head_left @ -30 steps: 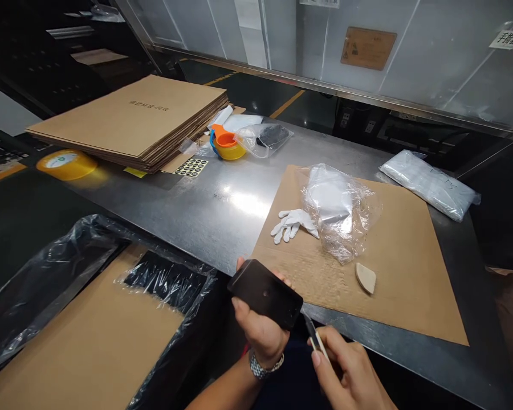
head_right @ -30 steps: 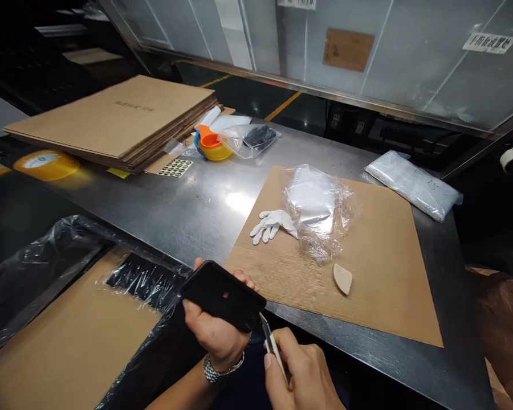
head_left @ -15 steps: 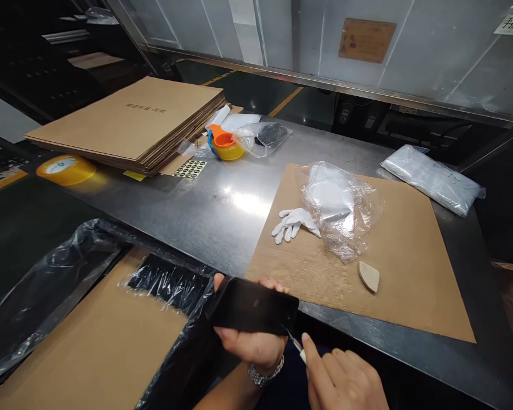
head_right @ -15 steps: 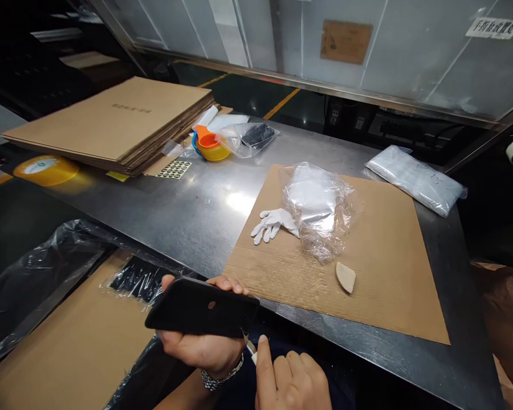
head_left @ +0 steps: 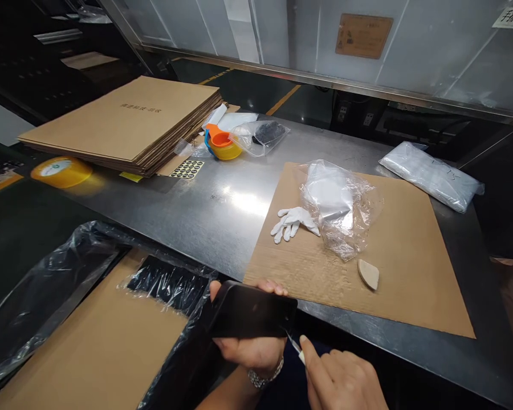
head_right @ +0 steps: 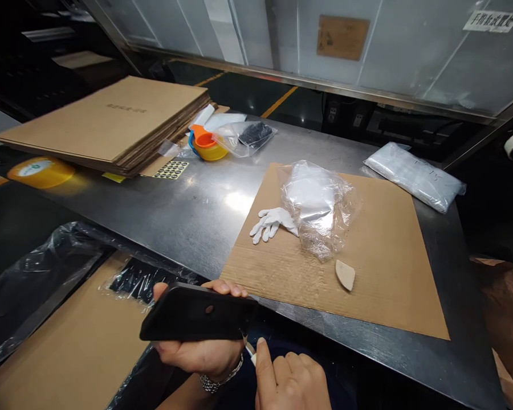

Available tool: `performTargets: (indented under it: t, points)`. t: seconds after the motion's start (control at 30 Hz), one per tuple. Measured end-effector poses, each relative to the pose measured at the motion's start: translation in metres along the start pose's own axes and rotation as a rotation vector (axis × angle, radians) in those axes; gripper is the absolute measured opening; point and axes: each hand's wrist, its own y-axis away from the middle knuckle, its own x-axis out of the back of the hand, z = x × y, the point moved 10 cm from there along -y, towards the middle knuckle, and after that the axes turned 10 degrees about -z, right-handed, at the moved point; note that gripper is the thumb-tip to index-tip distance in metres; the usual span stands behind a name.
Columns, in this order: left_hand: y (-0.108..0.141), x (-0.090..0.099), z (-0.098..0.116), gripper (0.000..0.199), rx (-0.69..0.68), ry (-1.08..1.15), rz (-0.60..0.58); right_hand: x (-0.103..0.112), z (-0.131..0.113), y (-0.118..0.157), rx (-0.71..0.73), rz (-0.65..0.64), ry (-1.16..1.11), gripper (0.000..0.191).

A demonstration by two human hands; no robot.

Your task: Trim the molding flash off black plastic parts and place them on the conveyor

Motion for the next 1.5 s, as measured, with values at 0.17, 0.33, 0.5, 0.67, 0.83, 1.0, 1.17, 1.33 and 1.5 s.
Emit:
performTargets:
  t: [0.17, 0.33, 0.5, 0.67, 0.83, 1.0, 1.17, 1.33, 1.5]
  points:
    - [0.002, -0.001, -0.002, 0.039, 0.014, 0.007, 0.013, -0.007, -0.001, 0.005, 0.001, -0.014, 0.048, 0.026]
    - [0.007, 0.000, -0.004, 0.039, 0.033, -0.029, 0.074, -0.005, -0.001, 0.006, -0.020, -0.002, 0.123, 0.027]
    - [0.015, 0.013, -0.027, 0.054, 0.278, -0.065, 0.181, 0.005, 0.004, 0.001, -0.076, 0.028, 0.240, 0.032]
    - [0.019, 0.014, -0.052, 0.050, 0.580, 0.026, 0.176, 0.010, 0.026, 0.001, -0.164, 0.035, 0.121, 0.028]
    - [0.030, 0.001, -0.071, 0.044, 0.862, 0.142, 0.117, -0.001, 0.048, 0.013, -0.226, -0.081, -0.043, 0.035]
    - [0.036, -0.001, -0.073, 0.045, 0.906, 0.139, 0.109, 0.004, 0.045, 0.020, -0.197, -0.092, 0.048, 0.032]
    - [0.032, -0.008, -0.069, 0.040, 0.845, 0.142, 0.044, 0.005, 0.041, 0.019, -0.196, -0.107, 0.087, 0.031]
    - [0.029, -0.009, -0.064, 0.048, 0.819, 0.118, 0.028, 0.005, 0.039, 0.020, -0.193, -0.107, 0.115, 0.030]
    - [0.030, -0.011, -0.064, 0.055, 0.812, 0.108, 0.019, 0.004, 0.040, 0.020, -0.190, -0.125, 0.126, 0.030]
